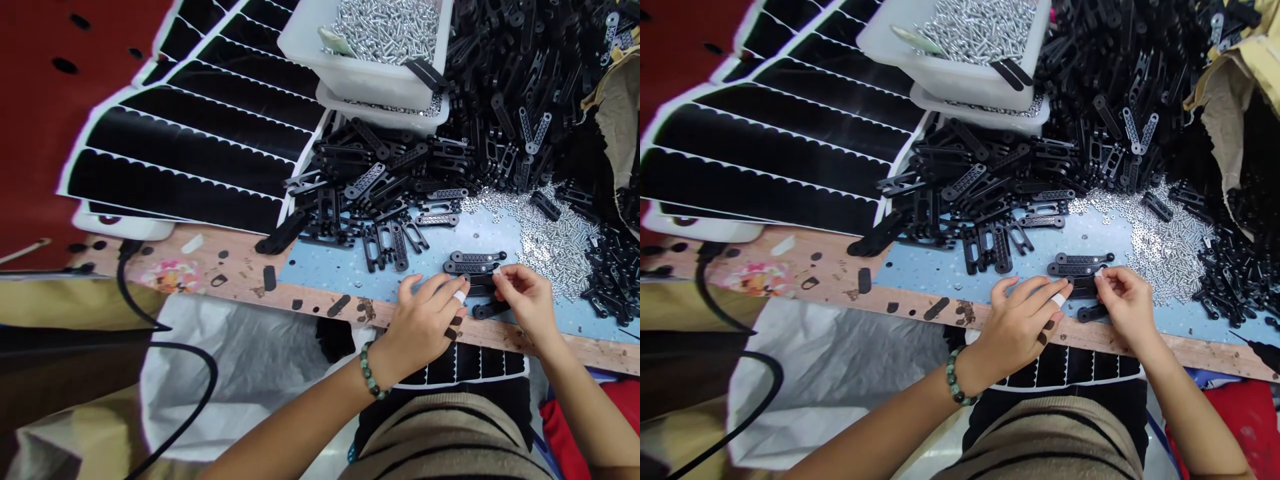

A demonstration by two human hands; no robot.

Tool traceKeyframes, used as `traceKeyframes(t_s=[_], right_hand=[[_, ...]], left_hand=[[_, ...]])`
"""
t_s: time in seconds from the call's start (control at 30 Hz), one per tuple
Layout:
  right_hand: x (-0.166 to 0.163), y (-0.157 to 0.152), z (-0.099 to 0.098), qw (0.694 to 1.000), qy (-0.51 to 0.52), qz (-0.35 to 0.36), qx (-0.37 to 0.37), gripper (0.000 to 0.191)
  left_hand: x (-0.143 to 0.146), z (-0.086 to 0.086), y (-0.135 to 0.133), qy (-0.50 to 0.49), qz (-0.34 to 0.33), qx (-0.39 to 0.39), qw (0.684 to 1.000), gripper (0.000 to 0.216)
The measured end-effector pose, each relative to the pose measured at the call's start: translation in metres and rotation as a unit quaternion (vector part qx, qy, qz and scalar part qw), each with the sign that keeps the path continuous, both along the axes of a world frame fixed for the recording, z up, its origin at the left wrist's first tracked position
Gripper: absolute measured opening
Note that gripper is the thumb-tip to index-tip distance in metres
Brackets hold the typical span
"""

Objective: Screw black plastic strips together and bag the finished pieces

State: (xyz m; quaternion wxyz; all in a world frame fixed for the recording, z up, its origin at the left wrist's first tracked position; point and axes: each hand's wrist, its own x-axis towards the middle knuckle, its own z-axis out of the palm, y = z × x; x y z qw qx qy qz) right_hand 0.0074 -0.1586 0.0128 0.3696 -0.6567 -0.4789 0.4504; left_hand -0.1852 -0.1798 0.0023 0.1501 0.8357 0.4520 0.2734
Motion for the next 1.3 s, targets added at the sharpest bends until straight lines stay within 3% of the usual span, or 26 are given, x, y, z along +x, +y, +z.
traceKeyframes(t_s=[0.23,0.4,0.5,0.67,0.8,0.93,1.0,1.07,1.2,1.3], right_hand=[[0.006,0.004,-0.004,0.997,-0.051,0.054,0.001,0.022],[0.01,0.006,-0.006,0.997,-0.029,0.073,-0.027,0.024],[0.009,0.008,-0.004,0.989,-0.109,0.101,0.016,0.019],[0.009,0.011,0.005,0.916,-0.34,0.193,0.093,0.01],[0.016,0.01,0.012,0.867,-0.443,0.195,0.123,0.025],[0.004,0.008,0.024,0.889,-0.306,0.231,0.251,0.015],[-0.011,0.007,0.03,0.893,-0.232,0.25,0.293,0.019],[-0.026,0.007,0.033,0.887,-0.202,0.276,0.31,0.024],[-0.042,0.003,0.031,0.848,-0.212,0.298,0.384,0.012],[-0.038,-0.006,0.029,0.838,-0.19,0.286,0.424,0.017]], left_hand=[[0.003,0.0,0.001,0.038,-0.013,-0.014,0.999,0.033],[0.004,0.001,0.003,0.051,-0.011,-0.019,0.998,0.033],[0.003,0.0,0.004,0.058,-0.02,-0.009,0.998,0.031],[0.003,0.003,0.008,0.053,-0.035,-0.016,0.998,0.031],[-0.002,0.015,0.015,-0.013,-0.039,-0.098,0.994,0.032],[-0.012,0.023,0.02,-0.138,-0.057,-0.191,0.97,0.043],[-0.015,0.023,0.02,-0.191,-0.077,-0.223,0.953,0.046],[-0.017,0.021,0.018,-0.223,-0.094,-0.254,0.936,0.048],[-0.015,0.015,0.014,-0.27,-0.09,-0.333,0.899,0.051],[-0.015,0.013,0.012,-0.293,-0.025,-0.336,0.895,0.056]])
